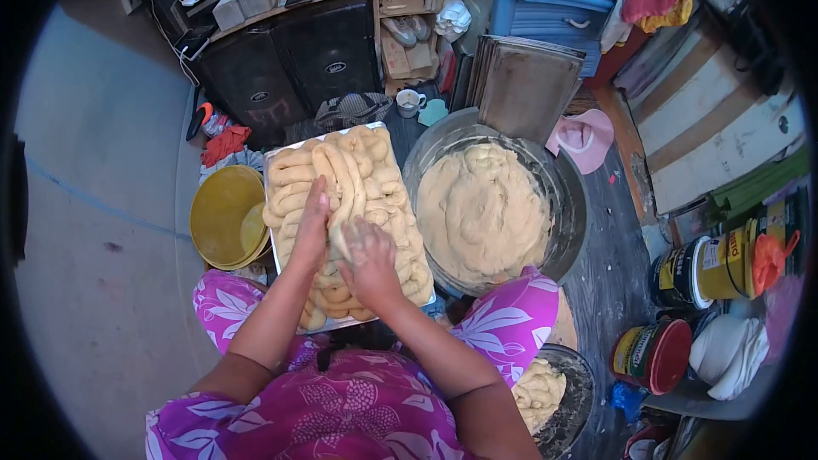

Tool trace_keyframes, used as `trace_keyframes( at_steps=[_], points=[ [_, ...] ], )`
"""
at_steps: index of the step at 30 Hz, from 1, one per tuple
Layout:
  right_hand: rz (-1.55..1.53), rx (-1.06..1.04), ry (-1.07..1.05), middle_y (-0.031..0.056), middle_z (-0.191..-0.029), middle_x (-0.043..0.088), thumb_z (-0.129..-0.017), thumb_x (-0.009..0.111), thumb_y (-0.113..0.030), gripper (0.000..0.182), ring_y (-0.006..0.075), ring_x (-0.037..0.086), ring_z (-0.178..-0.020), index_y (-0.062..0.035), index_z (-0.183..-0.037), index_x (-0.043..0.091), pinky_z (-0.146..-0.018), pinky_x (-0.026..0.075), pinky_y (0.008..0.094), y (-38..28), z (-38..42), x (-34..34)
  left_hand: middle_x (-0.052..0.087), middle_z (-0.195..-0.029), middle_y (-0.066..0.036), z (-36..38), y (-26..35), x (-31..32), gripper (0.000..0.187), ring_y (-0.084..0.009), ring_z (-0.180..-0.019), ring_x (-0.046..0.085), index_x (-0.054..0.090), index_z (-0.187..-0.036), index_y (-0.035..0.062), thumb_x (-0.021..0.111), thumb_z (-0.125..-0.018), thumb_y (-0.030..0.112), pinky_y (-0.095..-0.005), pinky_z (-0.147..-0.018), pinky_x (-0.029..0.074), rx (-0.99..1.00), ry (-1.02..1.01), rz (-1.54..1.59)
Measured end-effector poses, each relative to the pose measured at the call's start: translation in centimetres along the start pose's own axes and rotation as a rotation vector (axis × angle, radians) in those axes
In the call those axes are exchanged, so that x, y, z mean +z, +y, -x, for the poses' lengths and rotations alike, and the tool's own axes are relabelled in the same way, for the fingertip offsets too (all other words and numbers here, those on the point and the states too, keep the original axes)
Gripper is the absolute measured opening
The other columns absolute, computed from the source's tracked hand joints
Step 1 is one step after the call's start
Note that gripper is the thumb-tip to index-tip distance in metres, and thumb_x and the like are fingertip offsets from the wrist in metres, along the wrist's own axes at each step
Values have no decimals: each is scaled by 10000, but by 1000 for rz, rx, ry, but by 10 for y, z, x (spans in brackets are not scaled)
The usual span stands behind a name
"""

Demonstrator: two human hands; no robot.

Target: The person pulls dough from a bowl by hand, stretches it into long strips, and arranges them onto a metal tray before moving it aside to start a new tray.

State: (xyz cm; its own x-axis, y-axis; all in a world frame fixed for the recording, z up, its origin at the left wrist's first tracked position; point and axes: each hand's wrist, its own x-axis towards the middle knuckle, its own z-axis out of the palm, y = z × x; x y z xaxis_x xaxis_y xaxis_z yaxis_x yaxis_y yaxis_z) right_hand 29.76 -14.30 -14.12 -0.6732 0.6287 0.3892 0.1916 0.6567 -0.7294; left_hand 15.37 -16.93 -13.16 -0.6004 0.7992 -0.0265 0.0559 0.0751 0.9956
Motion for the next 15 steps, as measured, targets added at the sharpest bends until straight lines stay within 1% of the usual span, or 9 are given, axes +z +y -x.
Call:
trace_keyframes(
  at_steps=[1, 2, 3, 5, 7, 9, 11, 13, 15],
  points=[
    [193, -26, -125, 235, -1329, 330, -777, 633, -224, 676, 391, 342, -1207, -73, -1355, 315, -1021, 244, 486, -3, 5, 1, 131, -1463, -208, -3, 2, 1, 619, -313, -1365, 104, 246, -1400, 59, 387, -923, 427, -360, -1092, 105, 3, -1, -1],
    [389, -51, -250, 246, -1368, 292, -800, 601, -264, 690, 397, 310, -1248, -82, -1383, 279, -1047, 203, 499, -5, 8, 1, 96, -1469, -205, -7, 4, 3, 610, -327, -1366, 71, 247, -1401, 69, 382, -924, 424, -388, -1093, 75, 116, 46, -237],
    [392, -48, -248, 246, -1368, 292, -800, 601, -264, 690, 397, 310, -1248, -82, -1383, 279, -1047, 203, 499, -5, 9, 2, 62, -1475, -202, -10, 5, 4, 602, -341, -1368, 38, 247, -1403, 79, 377, -924, 420, -415, -1094, 45, 226, 93, -471],
    [220, -59, -143, 241, -1411, 229, -823, 562, -332, 690, 402, 226, -1305, -64, -1386, 266, -1069, 149, 510, -5, 12, 4, 56, -1475, -203, -25, -9, 8, 588, -353, -1366, 25, 255, -1401, 82, 374, -926, 407, -440, -1089, 25, 225, 95, -605],
    [170, -14, -135, 237, -1411, 233, -828, 557, -337, 696, 398, 227, -1307, -49, -1386, 257, -1067, 145, 515, -3, 8, 4, 51, -1475, -203, -35, -2, 19, 574, -365, -1363, 11, 263, -1399, 85, 371, -927, 394, -465, -1085, 4, 226, 88, -734],
    [117, 39, -123, 233, -1410, 237, -833, 552, -341, 703, 393, 227, -1308, -35, -1387, 247, -1065, 141, 521, 3, 4, 2, 51, -1473, -207, -37, 4, 33, 570, -365, -1363, 16, 243, -1404, 85, 369, -926, 367, -492, -1080, 2, 152, 138, -1133],
    [-269, 66, -105, 224, -1423, 224, -847, 536, -369, 726, 378, 223, -1317, -1, -1385, 217, -1066, 115, 521, 10, 0, -2, 45, -1476, -200, -41, -11, 36, 586, -351, -1367, 13, 221, -1407, 67, 352, -931, 382, -469, -1086, 3, 169, 185, -1010],
    [-92, 47, -97, 219, -1426, 222, -869, 492, -373, 695, 358, 211, -1327, -8, -1390, 212, -1071, 90, 517, 14, -5, -6, 39, -1479, -193, -35, -13, 35, 603, -336, -1371, 10, 198, -1410, 49, 334, -936, 397, -446, -1092, 5, 185, 236, -882],
    [87, 30, -101, 215, -1430, 220, -892, 447, -377, 665, 338, 200, -1337, -16, -1395, 206, -1075, 66, 512, 18, -2, -5, 14, -1485, -178, -7, -8, 31, 678, -296, -1377, -8, 103, -1414, 6, 259, -942, 468, -386, -1099, 7, 276, 276, -126]
  ],
)
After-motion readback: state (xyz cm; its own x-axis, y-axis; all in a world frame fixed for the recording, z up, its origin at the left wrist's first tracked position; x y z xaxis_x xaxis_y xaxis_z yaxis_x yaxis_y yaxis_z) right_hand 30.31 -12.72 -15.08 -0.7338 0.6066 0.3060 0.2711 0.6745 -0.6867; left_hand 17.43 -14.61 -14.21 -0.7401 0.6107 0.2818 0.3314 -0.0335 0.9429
